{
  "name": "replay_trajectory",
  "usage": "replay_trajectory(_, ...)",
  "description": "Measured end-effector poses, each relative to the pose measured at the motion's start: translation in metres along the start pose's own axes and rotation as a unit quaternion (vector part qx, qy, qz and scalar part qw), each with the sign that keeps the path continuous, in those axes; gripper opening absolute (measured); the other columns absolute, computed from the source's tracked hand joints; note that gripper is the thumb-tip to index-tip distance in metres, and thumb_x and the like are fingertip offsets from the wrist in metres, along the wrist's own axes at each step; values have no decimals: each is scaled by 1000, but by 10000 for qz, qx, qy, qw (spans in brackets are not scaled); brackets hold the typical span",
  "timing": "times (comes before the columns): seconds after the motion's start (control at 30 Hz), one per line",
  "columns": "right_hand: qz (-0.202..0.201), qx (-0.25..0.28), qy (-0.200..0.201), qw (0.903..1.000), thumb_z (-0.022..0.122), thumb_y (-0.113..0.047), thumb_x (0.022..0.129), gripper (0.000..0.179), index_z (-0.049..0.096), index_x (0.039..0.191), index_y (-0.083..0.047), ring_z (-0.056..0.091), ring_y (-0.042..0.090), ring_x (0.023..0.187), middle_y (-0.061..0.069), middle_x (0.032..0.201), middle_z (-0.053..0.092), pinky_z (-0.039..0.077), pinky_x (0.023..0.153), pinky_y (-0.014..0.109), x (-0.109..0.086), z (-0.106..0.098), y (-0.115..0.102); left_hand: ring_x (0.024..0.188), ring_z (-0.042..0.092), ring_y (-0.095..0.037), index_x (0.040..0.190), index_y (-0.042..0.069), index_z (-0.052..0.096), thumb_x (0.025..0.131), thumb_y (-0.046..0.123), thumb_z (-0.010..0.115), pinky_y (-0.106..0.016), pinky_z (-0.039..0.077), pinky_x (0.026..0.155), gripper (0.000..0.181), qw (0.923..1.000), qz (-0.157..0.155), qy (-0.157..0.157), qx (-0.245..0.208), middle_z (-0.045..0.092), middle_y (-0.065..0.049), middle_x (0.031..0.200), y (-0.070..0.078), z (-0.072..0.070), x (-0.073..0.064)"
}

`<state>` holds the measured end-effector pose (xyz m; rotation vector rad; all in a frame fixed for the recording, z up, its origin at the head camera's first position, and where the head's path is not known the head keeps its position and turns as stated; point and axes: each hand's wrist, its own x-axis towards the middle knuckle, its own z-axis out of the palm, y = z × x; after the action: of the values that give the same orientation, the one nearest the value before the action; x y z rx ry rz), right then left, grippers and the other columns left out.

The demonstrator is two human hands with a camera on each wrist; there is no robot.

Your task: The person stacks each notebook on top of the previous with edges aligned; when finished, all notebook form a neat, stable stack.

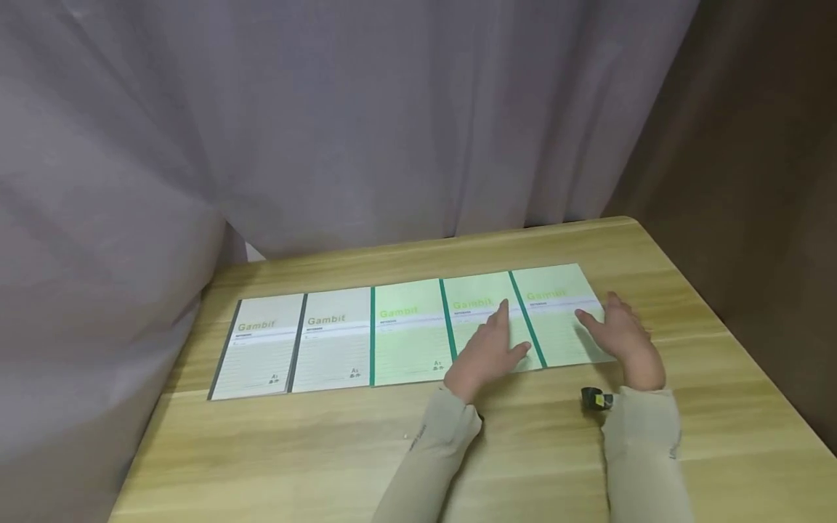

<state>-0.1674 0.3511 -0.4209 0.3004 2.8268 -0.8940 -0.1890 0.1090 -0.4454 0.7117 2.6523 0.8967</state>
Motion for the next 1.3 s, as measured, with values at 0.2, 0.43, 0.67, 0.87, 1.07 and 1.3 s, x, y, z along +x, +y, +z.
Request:
replay_trajectory(0.2, -5, 223, -214, 9995, 37, -47, 106, 93, -6, 146, 25, 16, 67, 135, 52, 146, 13, 23, 108, 72, 3, 5, 2, 134, 50, -28, 160, 0, 9, 102, 39, 57, -35, 43, 107, 85, 9998, 172, -24, -123, 48, -23, 149, 6, 1, -4)
replay_trajectory(0.43, 73, 327, -343, 9988, 38, -46, 106, 93, -6, 145, 26, 11, 67, 136, 52, 147, 6, 20, 109, 72, 0, 8, 5, 93, 69, -19, 160, -2, 4, 102, 39, 57, -30, 54, 84, 88, 9959, 114, -239, -868, 70, -19, 113, 11, 8, -4)
replay_trajectory(0.67, 58, 135, -262, 9995, 44, -39, 106, 83, 11, 147, 25, 17, 66, 135, 50, 147, 15, 23, 108, 72, 0, 6, 12, 47, 41, -10, 160, -1, 6, 103, 35, 56, -26, 41, 52, 84, 9826, -142, -459, -1792, 60, -8, 68, 7, 11, 3)
replay_trajectory(0.87, 135, 66, -314, 9994, 50, -32, 104, 79, 17, 144, 27, 26, 65, 130, 51, 142, 23, 29, 105, 71, -3, 3, 19, 105, 66, -18, 160, 0, 13, 100, 41, 59, -30, 51, 92, 86, 9750, -205, -579, -2135, 55, -25, 140, 6, 13, 2)
replay_trajectory(1.07, 20, 54, -279, 9996, 50, -33, 104, 71, 32, 137, 27, 42, 62, 119, 49, 132, 39, 40, 95, 67, -9, -2, 23, 136, 47, -22, 148, -11, 38, 102, 38, 57, -31, 40, 109, 70, 9659, -285, -705, -2475, 33, -17, 160, 10, 16, 3)
replay_trajectory(1.3, 61, -77, -225, 9997, 48, -31, 105, 67, 35, 132, 29, 46, 61, 114, 48, 127, 43, 44, 90, 65, -6, -3, 29, 129, 54, -31, 154, -7, 29, 101, 22, 58, -37, 47, 103, 67, 9267, -693, -574, -3648, 42, -21, 153, 13, 20, 7)
